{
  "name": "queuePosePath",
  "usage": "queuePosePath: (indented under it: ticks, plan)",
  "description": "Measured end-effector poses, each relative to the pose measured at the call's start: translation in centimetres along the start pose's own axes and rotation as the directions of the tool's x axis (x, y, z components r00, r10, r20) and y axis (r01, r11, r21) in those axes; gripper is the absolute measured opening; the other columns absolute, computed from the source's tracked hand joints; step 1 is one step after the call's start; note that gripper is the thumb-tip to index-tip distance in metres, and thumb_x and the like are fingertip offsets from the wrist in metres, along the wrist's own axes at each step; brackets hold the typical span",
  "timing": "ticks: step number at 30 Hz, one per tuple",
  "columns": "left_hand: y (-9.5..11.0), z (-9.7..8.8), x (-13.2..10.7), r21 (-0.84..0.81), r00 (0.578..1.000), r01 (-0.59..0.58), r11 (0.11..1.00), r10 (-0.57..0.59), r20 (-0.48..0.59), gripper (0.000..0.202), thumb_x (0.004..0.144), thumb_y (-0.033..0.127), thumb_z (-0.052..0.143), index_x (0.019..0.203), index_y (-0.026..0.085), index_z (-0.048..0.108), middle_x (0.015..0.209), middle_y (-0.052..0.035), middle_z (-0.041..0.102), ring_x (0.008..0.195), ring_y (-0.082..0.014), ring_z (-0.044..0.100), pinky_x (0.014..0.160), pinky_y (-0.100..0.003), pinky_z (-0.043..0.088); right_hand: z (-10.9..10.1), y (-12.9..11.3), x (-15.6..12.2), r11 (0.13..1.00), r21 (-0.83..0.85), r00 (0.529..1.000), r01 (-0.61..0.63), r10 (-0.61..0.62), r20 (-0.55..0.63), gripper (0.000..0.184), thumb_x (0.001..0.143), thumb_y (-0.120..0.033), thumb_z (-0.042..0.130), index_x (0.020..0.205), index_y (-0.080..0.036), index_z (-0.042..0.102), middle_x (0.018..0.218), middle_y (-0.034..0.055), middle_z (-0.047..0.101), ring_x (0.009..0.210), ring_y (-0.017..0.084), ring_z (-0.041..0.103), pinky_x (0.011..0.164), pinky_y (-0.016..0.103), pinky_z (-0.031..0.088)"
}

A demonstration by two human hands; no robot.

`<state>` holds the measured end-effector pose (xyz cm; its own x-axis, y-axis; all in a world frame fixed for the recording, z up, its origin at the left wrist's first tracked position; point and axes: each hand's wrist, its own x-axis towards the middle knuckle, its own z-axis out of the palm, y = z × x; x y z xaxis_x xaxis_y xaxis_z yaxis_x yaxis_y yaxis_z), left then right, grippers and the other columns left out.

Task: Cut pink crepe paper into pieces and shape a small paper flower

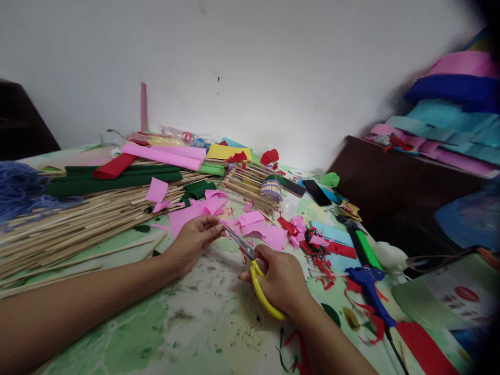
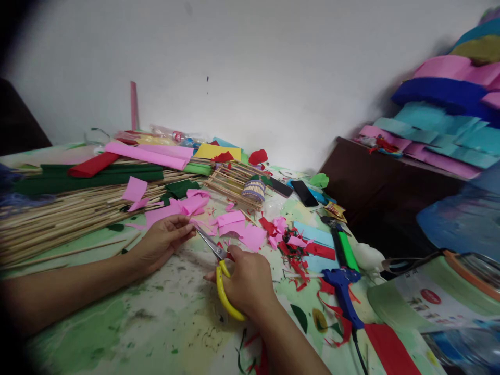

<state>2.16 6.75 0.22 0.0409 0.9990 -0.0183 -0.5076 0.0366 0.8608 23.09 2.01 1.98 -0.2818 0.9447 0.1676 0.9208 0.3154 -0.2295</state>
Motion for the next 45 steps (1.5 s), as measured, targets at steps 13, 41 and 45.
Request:
queuePosePath:
  ticks: [13,41,45]
  plan:
    - [-0.26,-0.11,0.07,0.014,1.0,-0.001,1.0,0.0,0.02,0.019,0.063,0.015,0.077,0.078,0.014,0.065,0.071,0.0011,0.067,0.066,-0.0074,0.063,0.068,-0.015,0.051,0.11,0.01,0.12,1.0,0.018,1.0,0.002,-0.002,0.007,0.043,0.069,-0.066,0.059,0.082,-0.025,0.057,0.062,-0.0022,0.06,0.056,0.013,0.047,0.052,0.025,0.014]
    - [0.02,0.02,-0.12,0.018,0.997,0.053,0.998,-0.054,0.051,0.016,0.065,0.018,0.076,0.076,0.013,0.064,0.07,-0.0004,0.065,0.064,-0.0077,0.06,0.065,-0.015,0.05,-0.14,-0.29,0.07,1.0,-0.025,1.0,-0.008,0.008,-0.028,0.032,0.078,-0.057,0.052,0.076,-0.025,0.057,0.058,-0.0019,0.061,0.054,0.013,0.051,0.051,0.026,0.014]
    - [0.15,0.05,-0.15,0.038,0.995,0.046,0.998,-0.049,0.09,0.013,0.068,0.019,0.074,0.074,0.012,0.065,0.069,-0.0013,0.064,0.062,-0.0076,0.058,0.063,-0.015,0.048,-0.12,-0.24,-0.01,1.0,-0.027,1.0,0.002,-0.002,-0.02,0.031,0.078,-0.056,0.052,0.077,-0.025,0.057,0.058,-0.0019,0.06,0.054,0.013,0.05,0.052,0.026,0.014]
